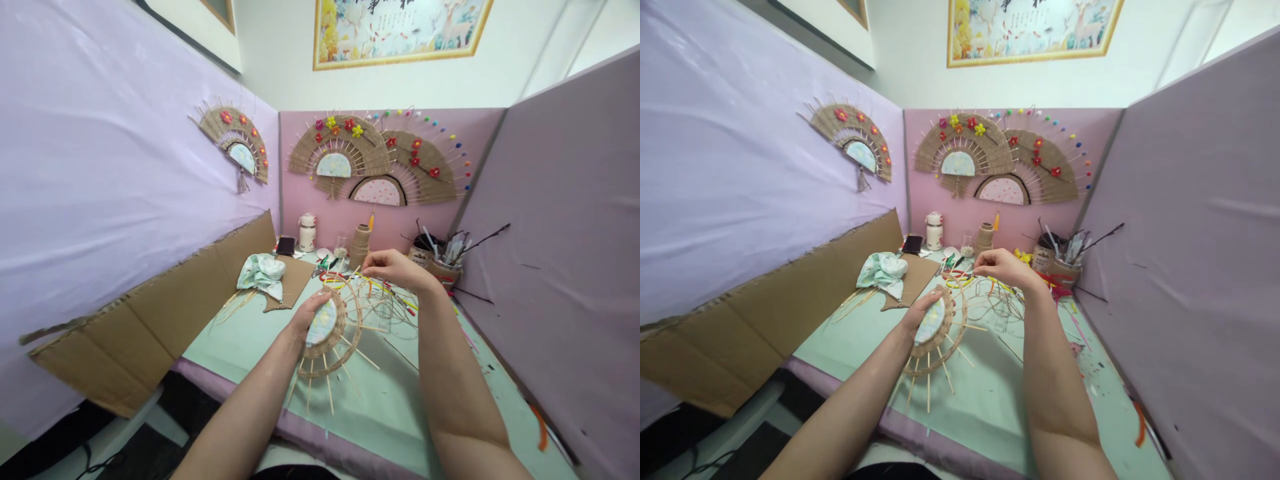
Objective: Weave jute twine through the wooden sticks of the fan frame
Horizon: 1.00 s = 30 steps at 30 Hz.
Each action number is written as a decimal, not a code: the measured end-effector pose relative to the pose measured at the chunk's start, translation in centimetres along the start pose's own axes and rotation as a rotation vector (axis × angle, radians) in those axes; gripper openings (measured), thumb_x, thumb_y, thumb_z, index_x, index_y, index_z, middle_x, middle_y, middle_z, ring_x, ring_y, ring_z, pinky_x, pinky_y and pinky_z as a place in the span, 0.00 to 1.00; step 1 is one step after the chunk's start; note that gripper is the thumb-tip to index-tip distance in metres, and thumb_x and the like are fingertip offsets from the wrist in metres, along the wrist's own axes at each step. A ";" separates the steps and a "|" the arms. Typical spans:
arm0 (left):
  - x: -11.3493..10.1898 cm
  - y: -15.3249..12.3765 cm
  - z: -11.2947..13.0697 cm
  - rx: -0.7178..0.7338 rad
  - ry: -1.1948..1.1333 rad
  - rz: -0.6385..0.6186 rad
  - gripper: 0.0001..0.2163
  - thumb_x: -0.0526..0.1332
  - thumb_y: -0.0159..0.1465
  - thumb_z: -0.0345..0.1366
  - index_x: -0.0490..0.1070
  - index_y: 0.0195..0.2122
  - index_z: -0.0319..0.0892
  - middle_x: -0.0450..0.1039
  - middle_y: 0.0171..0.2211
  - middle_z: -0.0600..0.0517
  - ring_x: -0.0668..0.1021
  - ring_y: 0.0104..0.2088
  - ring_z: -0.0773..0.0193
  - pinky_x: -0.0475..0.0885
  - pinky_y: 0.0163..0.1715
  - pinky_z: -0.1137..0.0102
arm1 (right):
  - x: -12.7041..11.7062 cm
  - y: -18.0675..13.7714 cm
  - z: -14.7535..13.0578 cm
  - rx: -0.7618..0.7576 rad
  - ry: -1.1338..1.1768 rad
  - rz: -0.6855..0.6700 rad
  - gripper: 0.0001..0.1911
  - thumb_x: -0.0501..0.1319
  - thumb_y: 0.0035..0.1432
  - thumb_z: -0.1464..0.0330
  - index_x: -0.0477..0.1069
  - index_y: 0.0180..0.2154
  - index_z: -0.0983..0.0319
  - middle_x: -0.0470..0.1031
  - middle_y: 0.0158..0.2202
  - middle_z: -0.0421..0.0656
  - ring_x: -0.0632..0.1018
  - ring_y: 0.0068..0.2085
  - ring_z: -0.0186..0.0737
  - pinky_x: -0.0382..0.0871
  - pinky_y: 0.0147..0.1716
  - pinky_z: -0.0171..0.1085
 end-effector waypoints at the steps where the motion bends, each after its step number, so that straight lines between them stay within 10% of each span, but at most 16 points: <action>1: 0.0 0.0 -0.1 0.000 0.026 -0.002 0.09 0.63 0.54 0.34 0.67 0.35 0.38 0.75 0.26 0.48 0.78 0.25 0.61 0.73 0.26 0.70 | -0.2 -0.1 0.0 0.001 -0.013 0.004 0.17 0.62 0.47 0.56 0.71 0.27 0.65 0.69 0.24 0.39 0.64 0.24 0.31 0.56 0.23 0.32; 30: 0.9 -0.5 -0.6 -0.015 0.083 -0.104 0.13 0.65 0.54 0.36 0.68 0.39 0.38 0.75 0.28 0.48 0.78 0.27 0.62 0.71 0.29 0.71 | 3.3 1.0 1.6 0.047 0.129 -0.235 0.16 0.61 0.48 0.56 0.69 0.28 0.64 0.63 0.22 0.36 0.62 0.24 0.29 0.55 0.24 0.31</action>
Point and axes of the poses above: each hand's wrist, its own y-axis towards the middle knuckle, its own x-axis out of the palm, z = x × y, the point moved 6 cm from there along y, towards the middle knuckle
